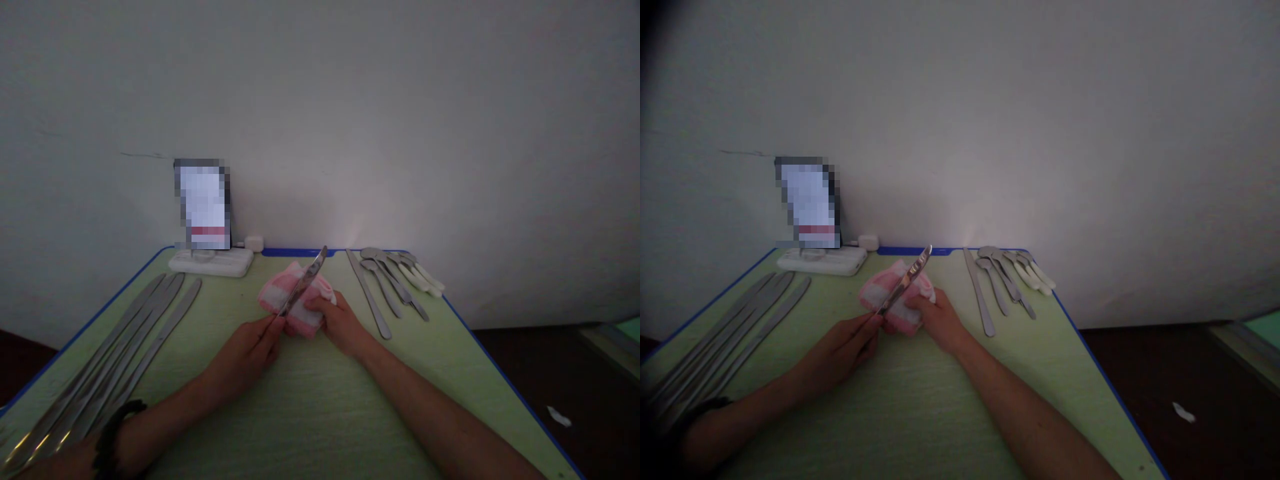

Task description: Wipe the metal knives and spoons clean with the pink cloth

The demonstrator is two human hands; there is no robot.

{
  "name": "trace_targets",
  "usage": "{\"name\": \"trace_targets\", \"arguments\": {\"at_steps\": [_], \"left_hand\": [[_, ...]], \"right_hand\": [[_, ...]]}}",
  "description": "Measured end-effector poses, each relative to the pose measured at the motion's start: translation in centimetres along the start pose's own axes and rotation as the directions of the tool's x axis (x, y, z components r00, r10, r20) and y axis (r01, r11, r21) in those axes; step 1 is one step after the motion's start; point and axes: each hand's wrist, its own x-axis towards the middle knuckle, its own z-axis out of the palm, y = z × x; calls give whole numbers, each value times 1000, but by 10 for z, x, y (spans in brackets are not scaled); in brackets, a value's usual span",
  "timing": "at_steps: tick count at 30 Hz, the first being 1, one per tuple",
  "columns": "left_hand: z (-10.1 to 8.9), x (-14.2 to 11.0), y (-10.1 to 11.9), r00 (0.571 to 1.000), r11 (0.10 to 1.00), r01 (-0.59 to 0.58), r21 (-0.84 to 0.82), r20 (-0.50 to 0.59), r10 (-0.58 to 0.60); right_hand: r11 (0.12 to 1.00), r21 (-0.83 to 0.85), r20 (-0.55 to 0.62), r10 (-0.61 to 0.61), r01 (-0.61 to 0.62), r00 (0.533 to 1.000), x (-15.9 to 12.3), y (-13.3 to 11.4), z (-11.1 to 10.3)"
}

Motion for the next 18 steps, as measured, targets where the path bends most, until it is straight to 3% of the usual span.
{"name": "trace_targets", "arguments": {"at_steps": [9, 14, 18], "left_hand": [[1, -3, 2, 999, 988, -34, 150, 2, 34], [4, -10, 5, 997, 997, -5, 78, -82, 12], [5, -6, 3, 996, 996, 10, 85, -88, -2]], "right_hand": [[999, 32, 7, -8, 8, 1000, 1, 0, 0], [992, 124, -61, 11, -3, 998, -2, -8, 8], [984, 177, -55, -1, 11, 998, -4, -13, 12]]}}
